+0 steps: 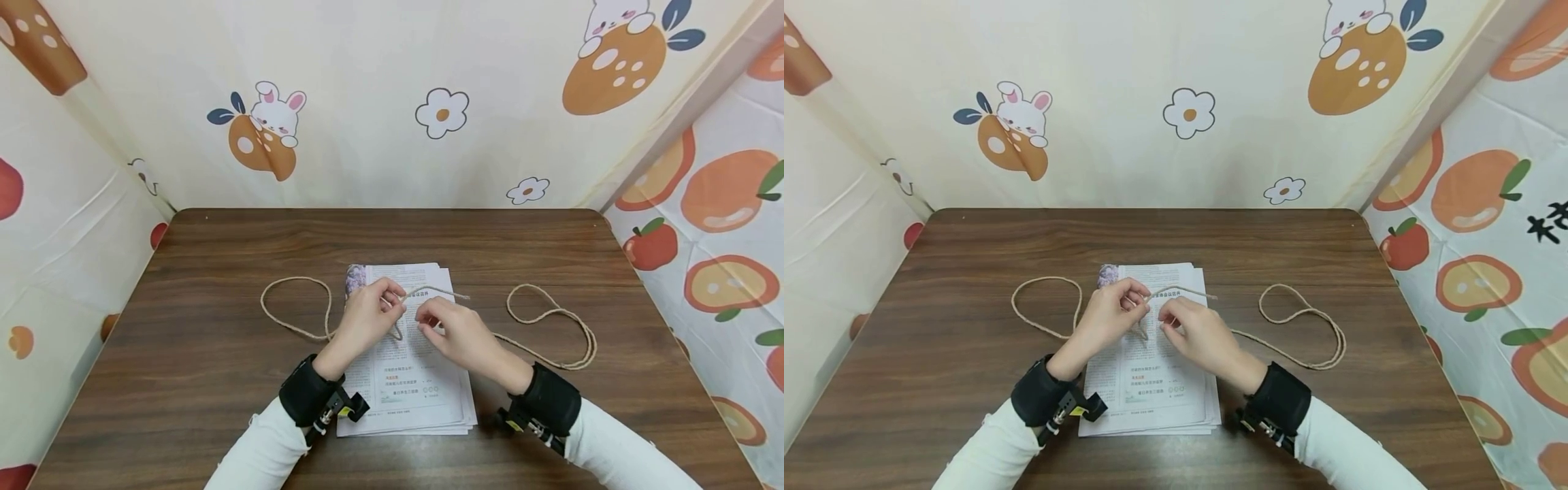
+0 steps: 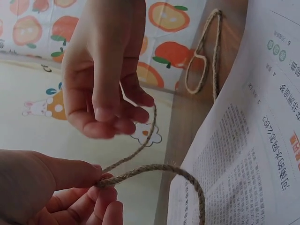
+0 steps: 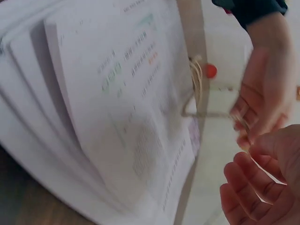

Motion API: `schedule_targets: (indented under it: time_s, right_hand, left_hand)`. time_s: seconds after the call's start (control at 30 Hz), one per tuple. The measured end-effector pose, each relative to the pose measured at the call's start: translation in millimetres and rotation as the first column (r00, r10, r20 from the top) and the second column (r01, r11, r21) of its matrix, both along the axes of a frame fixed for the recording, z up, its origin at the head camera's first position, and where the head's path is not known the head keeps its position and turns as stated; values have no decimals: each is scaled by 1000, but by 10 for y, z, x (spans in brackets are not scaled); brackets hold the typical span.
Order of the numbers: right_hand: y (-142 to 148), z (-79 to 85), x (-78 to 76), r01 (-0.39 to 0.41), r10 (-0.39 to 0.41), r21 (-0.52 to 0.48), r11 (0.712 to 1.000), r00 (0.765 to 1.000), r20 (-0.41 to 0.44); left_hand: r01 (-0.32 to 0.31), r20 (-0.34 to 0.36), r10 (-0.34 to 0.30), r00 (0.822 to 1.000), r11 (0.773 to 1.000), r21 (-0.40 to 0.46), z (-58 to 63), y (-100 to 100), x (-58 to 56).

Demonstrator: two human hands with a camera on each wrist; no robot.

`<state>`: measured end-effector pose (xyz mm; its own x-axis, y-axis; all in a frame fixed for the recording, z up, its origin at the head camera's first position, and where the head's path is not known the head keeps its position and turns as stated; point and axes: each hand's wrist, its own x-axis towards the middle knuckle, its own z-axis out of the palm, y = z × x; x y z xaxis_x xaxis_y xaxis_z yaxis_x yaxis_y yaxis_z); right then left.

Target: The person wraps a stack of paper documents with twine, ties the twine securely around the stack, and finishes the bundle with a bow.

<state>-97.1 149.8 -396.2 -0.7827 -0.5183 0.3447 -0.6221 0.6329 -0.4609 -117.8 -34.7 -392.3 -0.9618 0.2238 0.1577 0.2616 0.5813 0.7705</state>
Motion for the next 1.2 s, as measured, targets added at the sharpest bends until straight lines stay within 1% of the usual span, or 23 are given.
schedule_targets:
  time_s: [0.13, 0.23, 0.37, 0.5, 0.7, 0.87, 0.97, 1.07, 1.2]
  right_hand:
    - [182, 65, -35, 52, -52, -1, 999, 999, 11]
    - [368, 92, -52, 110, -110, 14, 994, 994, 6]
    - [673, 75, -59, 180, -178, 63, 982, 983, -40]
    - [976, 38, -36, 220, -211, 126, 967, 974, -88]
    - [1298, 57, 16, 229, -205, 219, 948, 970, -127]
    - [1521, 67, 50, 253, -222, 238, 938, 963, -151]
    - [1637, 8, 72, 266, -232, 249, 931, 960, -157]
    - [1740, -82, 110, 258, -223, 267, 928, 963, -154]
    - [1859, -218, 189, 234, -199, 284, 930, 969, -149]
  left_hand:
    - [-1, -2, 1, 1000, 1000, 2, -19, -7, 0]
    - [-3, 2, 3, 1000, 1000, 8, -32, -13, 7]
    - [-4, 28, 4, 1000, 1000, 19, -46, -21, 18]
    - [-5, 42, 4, 999, 1000, 23, -55, -39, 26]
    - [-18, 41, 16, 999, 999, 35, -86, -76, 18]
    - [-26, 34, 25, 999, 999, 23, -118, -110, 34]
    - [-28, 20, 28, 999, 999, 15, -141, -122, 44]
    - [-25, 16, 25, 1000, 1000, 17, -156, -122, 48]
    - [-16, 35, 15, 999, 1000, 27, -152, -110, 51]
